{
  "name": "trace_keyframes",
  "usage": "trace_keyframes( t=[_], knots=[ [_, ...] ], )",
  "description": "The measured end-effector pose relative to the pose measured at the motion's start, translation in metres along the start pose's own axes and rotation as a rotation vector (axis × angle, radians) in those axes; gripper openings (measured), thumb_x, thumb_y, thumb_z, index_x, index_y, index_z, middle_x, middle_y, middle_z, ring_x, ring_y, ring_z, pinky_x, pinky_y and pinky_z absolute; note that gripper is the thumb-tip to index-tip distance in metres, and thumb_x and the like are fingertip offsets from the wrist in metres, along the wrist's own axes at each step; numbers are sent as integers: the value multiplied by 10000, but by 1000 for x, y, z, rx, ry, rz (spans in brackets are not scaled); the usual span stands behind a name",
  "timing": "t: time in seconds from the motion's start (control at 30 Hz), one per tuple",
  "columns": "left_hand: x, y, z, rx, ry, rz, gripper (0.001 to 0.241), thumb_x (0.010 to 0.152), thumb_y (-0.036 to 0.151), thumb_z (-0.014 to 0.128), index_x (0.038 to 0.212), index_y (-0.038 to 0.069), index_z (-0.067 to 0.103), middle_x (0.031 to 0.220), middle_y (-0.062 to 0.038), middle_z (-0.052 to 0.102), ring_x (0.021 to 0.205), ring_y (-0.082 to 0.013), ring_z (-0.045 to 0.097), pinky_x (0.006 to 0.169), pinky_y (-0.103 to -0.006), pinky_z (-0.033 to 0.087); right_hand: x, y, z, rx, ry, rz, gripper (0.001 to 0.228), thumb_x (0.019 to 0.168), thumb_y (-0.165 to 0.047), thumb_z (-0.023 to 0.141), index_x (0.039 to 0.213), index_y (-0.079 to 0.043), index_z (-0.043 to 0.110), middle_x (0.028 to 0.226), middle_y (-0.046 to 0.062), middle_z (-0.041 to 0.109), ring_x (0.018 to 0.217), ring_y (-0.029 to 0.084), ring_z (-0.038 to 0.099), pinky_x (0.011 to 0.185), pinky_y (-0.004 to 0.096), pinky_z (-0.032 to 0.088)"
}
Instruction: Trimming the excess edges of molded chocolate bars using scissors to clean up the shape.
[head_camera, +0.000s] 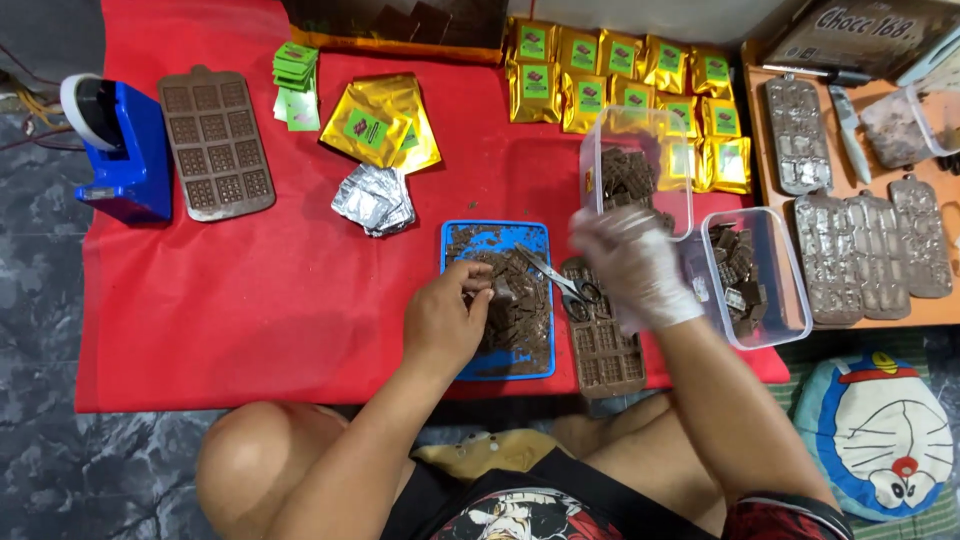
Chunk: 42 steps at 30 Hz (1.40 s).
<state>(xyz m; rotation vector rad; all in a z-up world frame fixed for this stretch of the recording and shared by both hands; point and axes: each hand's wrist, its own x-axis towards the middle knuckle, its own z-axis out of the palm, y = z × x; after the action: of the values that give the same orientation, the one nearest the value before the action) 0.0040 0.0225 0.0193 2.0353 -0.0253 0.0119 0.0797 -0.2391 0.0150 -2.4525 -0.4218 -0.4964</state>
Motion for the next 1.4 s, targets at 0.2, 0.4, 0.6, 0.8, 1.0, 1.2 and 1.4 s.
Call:
trace_keyframes(
  t=[0.2,0.4,0.6,0.8,1.0,1.2,1.4],
  knots=[
    [-7,0,3,286,25,154,392,815,164,842,1181,124,708,860,-76,718,761,-280,736,593,-420,629,-37,40,84,-356,-344,-330,307,928,-89,661,1202,-166,775,849,126,668,786,344,680,639,507,590],
    [-4,-13,-5,423,76,115,389,866,143,757,1238,200,658,1003,-53,642,876,-326,732,693,-484,635,2,-36,37,-467,-421,-483,242,946,-124,586,1126,-201,728,825,133,578,674,349,643,526,489,540],
    [2,-2,-31,411,140,92,363,904,53,714,1245,168,666,1010,-71,648,883,-321,738,709,-458,637,3,-6,47,-375,-516,-384,209,817,-248,772,994,-209,668,929,73,592,885,321,670,693,453,581],
    [1,-10,-29,467,105,142,372,914,65,712,1272,149,648,989,-84,652,883,-320,743,730,-447,622,-5,23,54,-255,-518,-104,257,718,-468,873,886,-320,746,916,-41,667,870,235,707,784,395,589],
    [-1,-19,-23,518,-8,177,478,862,45,720,1326,85,616,982,-164,680,873,-405,741,742,-543,601,0,-14,17,6,-472,338,190,842,-237,846,1022,-188,815,895,11,743,889,202,739,774,349,577],
    [-3,-19,-19,530,-78,175,410,918,70,681,1325,48,632,939,-174,690,845,-393,740,726,-508,597,-9,-31,21,-98,-481,495,140,850,-299,820,990,-306,838,949,-54,799,979,205,756,879,384,600],
    [-5,-11,-24,460,-59,196,361,932,3,643,1292,16,656,765,-201,697,716,-405,728,660,-517,592,-27,-27,47,60,-256,591,181,795,-254,881,969,-257,829,907,4,798,965,287,751,830,447,609]
  ],
)
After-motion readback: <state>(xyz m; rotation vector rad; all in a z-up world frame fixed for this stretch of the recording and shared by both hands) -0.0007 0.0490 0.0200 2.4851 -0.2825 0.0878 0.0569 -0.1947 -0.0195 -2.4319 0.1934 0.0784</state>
